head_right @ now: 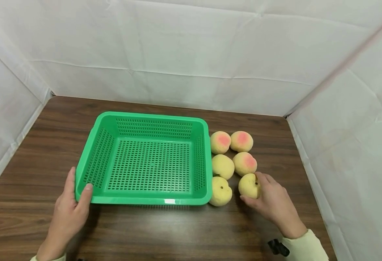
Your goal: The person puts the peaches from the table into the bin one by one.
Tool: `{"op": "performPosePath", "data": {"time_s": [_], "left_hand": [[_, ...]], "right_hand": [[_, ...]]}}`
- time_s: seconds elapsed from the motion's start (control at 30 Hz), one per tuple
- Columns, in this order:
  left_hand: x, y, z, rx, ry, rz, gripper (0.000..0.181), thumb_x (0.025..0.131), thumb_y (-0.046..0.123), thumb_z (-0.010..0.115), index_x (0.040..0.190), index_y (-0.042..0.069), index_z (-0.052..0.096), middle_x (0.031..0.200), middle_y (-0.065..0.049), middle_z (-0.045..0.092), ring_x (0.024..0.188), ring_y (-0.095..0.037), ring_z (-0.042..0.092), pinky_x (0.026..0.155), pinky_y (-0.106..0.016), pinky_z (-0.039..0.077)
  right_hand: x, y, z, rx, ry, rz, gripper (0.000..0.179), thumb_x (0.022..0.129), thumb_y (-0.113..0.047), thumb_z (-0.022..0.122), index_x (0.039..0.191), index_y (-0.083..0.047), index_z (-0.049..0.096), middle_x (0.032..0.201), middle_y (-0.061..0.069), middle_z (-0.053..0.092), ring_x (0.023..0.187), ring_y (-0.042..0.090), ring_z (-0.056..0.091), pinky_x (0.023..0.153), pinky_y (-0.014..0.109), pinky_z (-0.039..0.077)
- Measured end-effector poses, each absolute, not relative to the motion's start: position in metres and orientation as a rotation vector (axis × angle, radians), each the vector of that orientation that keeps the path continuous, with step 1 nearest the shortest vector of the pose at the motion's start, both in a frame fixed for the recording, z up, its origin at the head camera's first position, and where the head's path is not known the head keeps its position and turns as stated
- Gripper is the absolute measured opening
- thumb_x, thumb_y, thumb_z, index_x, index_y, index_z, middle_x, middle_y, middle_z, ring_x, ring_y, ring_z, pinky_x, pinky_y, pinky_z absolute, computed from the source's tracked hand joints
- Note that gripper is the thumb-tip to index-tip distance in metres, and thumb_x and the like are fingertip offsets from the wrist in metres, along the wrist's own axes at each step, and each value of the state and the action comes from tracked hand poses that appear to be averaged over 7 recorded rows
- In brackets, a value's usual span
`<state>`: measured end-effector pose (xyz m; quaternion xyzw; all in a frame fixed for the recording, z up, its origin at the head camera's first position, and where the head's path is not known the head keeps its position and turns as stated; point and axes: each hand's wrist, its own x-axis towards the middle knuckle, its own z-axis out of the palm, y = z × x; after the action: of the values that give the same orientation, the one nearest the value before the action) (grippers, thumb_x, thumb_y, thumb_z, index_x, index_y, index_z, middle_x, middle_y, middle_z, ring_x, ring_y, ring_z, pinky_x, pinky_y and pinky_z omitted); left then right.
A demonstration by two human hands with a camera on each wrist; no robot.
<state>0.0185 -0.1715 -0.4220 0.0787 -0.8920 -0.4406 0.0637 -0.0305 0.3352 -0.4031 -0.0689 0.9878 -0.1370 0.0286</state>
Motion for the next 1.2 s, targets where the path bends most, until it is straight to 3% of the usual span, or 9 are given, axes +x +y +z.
{"op": "performPosePath", "data": {"time_s": [0.33,0.8,0.97,1.1,1.2], "left_hand": [[0.018,-0.171,-0.421,0.241,-2.691,-1.332,0.074,0.111,0.026,0.047,0.169,0.012,0.004,0.158,-0.026,0.046,0.14,-0.037,0.052,0.105,-0.057,0.046],[0.018,-0.17,-0.422,0.247,-2.686,-1.343,0.074,0.111,0.025,0.046,0.169,0.009,0.003,0.157,-0.029,0.047,0.139,-0.04,0.052,0.104,-0.064,0.045],[0.018,-0.17,-0.422,0.241,-2.683,-1.342,0.074,0.111,0.023,0.047,0.169,0.008,0.004,0.156,-0.03,0.046,0.139,-0.042,0.052,0.103,-0.063,0.046],[0.018,-0.171,-0.423,0.242,-2.694,-1.329,0.074,0.111,0.022,0.048,0.169,0.008,0.004,0.156,-0.03,0.047,0.137,-0.042,0.054,0.103,-0.052,0.048],[0.018,-0.171,-0.423,0.24,-2.694,-1.334,0.074,0.111,0.023,0.048,0.169,0.008,0.004,0.155,-0.03,0.048,0.137,-0.042,0.054,0.103,-0.053,0.048]], "right_hand": [[-0.029,0.332,-0.39,-0.267,3.083,-0.414,0.083,0.078,-0.042,0.091,0.138,0.005,0.057,0.129,0.028,0.066,0.111,0.044,0.066,0.086,0.059,0.054],[-0.028,0.331,-0.38,-0.432,3.201,-0.408,0.077,0.07,-0.037,0.096,0.127,0.001,0.062,0.113,0.018,0.071,0.086,0.028,0.067,0.068,0.045,0.052],[-0.029,0.33,-0.376,-0.465,3.22,-0.397,0.075,0.069,-0.036,0.097,0.126,-0.001,0.062,0.109,0.014,0.07,0.081,0.024,0.064,0.065,0.041,0.05],[-0.028,0.329,-0.374,-0.495,3.234,-0.393,0.074,0.067,-0.034,0.097,0.124,-0.002,0.062,0.107,0.013,0.07,0.078,0.021,0.062,0.062,0.036,0.049],[-0.027,0.329,-0.372,-0.512,3.247,-0.391,0.074,0.066,-0.033,0.098,0.123,-0.002,0.063,0.108,0.014,0.071,0.078,0.021,0.063,0.062,0.037,0.049]]}}
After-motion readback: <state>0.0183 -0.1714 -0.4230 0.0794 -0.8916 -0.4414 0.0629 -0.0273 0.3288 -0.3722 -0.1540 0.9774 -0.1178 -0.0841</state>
